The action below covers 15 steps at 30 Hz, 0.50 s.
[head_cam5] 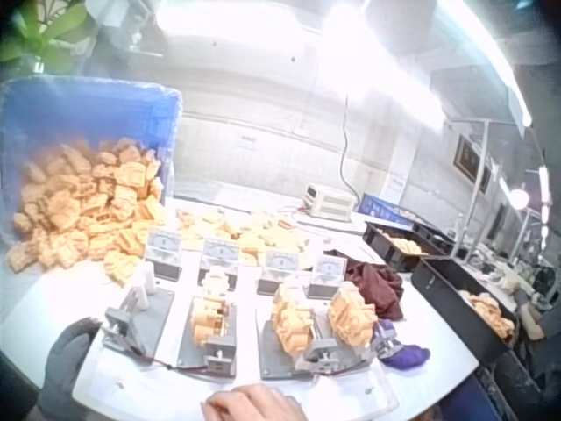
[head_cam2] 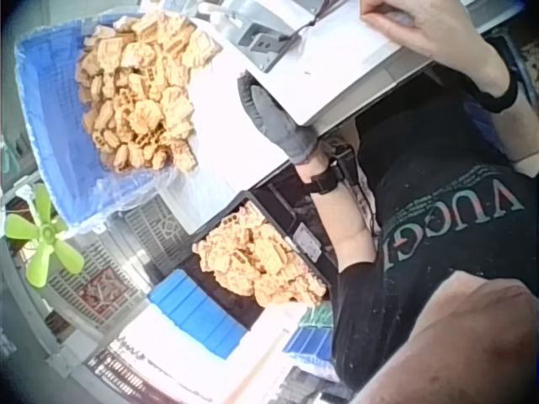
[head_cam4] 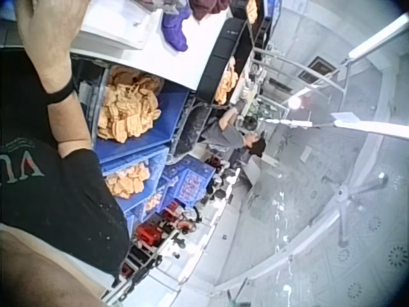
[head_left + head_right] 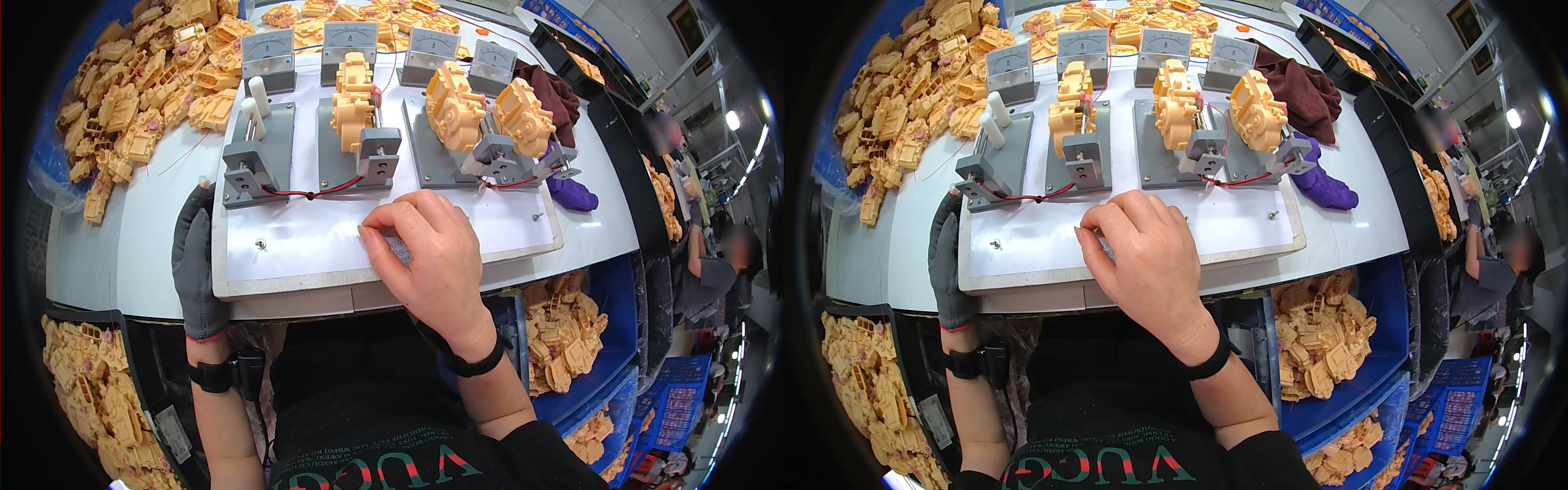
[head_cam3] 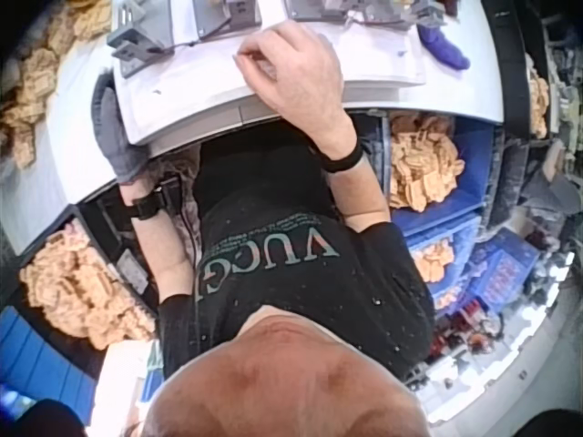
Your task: Assembling and testing plastic toy components using a fixture in a factory setting.
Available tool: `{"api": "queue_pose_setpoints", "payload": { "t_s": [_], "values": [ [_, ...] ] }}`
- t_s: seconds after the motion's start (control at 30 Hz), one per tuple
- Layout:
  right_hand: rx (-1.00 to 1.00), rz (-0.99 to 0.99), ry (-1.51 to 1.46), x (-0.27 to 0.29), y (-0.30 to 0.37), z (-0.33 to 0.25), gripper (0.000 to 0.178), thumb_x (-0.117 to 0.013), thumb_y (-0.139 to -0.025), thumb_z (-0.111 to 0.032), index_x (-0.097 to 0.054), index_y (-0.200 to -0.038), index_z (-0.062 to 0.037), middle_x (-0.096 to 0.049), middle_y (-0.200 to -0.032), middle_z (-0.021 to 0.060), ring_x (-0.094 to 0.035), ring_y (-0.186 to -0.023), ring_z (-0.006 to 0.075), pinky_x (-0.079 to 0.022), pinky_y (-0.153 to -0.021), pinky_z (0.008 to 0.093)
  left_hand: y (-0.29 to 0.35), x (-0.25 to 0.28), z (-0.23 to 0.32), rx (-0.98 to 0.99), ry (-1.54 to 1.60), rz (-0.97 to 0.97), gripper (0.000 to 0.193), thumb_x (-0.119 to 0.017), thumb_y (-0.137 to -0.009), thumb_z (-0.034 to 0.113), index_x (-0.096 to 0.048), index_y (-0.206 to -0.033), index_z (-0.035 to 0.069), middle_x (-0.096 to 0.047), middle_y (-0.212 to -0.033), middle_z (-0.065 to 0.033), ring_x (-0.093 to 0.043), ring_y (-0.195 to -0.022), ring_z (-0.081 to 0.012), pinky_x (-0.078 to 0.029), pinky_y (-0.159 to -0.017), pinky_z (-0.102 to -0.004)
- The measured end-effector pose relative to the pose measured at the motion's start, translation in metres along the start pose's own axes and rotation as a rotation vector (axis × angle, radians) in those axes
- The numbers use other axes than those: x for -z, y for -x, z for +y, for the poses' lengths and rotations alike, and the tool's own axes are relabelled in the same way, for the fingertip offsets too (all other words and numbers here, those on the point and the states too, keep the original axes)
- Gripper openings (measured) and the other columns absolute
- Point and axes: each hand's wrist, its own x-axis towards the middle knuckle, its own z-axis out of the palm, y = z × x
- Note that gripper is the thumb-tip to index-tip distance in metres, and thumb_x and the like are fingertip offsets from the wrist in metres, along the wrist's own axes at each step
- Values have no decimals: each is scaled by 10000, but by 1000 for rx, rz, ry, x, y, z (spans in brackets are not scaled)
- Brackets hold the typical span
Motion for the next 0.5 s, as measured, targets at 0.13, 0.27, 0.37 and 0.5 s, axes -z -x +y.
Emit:
{"api": "queue_pose_setpoints", "payload": {
  "t_s": [0.13, 0.27, 0.37, 0.5],
  "values": [
    [-9, 24, 14, 0, 4, 4, 87, -712, -779, -106, -626, -796, -102, -564, -804, 33, -584, -773, 238, -436, -678, 370, -6, 0, -16, -110, -193, 11, 425, -448, -1012, 182, -477, -1382, -26, -549, -1356, -134, -547, -1205, -206, -428, -1038, -329],
    [1, 33, -67, -6, 1, -1, 83, -704, -800, -136, -641, -844, -102, -568, -826, 53, -592, -795, 260, -457, -707, 377, -2, 26, -8, -51, -247, -109, 484, -415, -1001, 208, -435, -1418, -38, -486, -1426, -146, -453, -1318, -231, -344, -1119, -333],
    [8, 80, -75, -5, 3, -4, 94, -706, -806, -139, -637, -862, -111, -552, -845, 44, -581, -813, 246, -446, -707, 377, 6, 22, -7, -258, -502, -80, 502, -408, -998, 205, -413, -1435, -42, -439, -1471, -154, -426, -1344, -245, -344, -1120, -353],
    [4, 80, -47, -2, 8, 0, 76, -699, -819, -137, -635, -854, -118, -545, -840, 29, -568, -793, 231, -429, -681, 369, 1, 16, -13, -281, -507, -111, 522, -420, -985, 195, -392, -1454, -33, -405, -1498, -166, -407, -1367, -275, -342, -1122, -380]
  ]
}}
